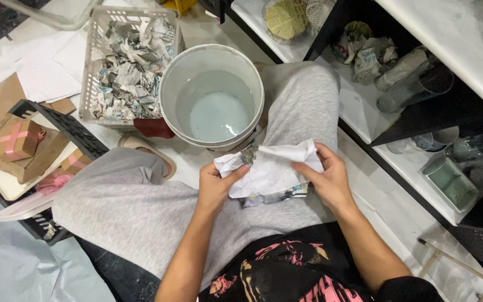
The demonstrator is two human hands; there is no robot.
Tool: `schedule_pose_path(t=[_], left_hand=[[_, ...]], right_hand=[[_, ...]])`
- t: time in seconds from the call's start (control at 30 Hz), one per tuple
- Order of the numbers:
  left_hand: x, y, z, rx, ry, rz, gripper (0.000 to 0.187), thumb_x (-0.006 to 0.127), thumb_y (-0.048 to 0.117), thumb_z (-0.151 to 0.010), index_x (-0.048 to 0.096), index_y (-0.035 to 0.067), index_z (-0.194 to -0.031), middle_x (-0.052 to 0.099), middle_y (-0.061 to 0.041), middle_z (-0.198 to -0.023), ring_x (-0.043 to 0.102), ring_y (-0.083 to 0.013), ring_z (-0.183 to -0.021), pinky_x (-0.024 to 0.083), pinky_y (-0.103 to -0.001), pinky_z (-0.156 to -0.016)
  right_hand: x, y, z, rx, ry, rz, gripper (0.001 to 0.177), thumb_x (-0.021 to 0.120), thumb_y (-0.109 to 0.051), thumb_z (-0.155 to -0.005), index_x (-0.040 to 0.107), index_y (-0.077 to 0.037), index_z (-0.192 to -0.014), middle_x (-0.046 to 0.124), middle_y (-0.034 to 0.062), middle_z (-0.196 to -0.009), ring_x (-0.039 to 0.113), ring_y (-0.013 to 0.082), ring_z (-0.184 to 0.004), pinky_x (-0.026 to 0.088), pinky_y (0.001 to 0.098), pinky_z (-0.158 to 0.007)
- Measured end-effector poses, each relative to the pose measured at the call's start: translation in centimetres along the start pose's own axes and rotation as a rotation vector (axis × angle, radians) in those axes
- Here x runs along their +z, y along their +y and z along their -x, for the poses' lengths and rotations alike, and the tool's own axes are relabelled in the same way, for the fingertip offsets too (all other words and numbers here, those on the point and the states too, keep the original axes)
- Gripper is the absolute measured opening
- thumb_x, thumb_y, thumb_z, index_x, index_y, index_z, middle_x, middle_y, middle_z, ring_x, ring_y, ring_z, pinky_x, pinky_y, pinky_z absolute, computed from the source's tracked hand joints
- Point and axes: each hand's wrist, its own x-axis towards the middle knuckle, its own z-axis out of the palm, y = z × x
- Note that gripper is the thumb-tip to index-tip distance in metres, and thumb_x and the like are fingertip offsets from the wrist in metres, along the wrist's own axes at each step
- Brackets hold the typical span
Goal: The person sits on the floor and wraps various ceramic items, including cups and bowls, with newspaper. They dip the newspaper into a bucket of water, wrap it around the item, and place the wrapped item on a nearby shelf.
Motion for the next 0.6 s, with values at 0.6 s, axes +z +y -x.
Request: schedule_pose_path(t=[0.6], left_hand=[[0.8,1.1,0.4,-0.385,-0.421,-0.197,0.043,0.074,0.022,-0.099,0.069,-0.01,-0.128,0.072,-0.015,-0.112,0.067,-0.0183,-0.096,0.057,-0.032,-0.08]], right_hand=[[4.1,-7.0,-3.2,-0.157,-0.349,0.475,0.072,0.084,-0.007,-0.072,0.059,-0.007,-0.14,0.076,0.0069,-0.11,0.07,0.0137,-0.097,0.057,0.0298,-0.083]])
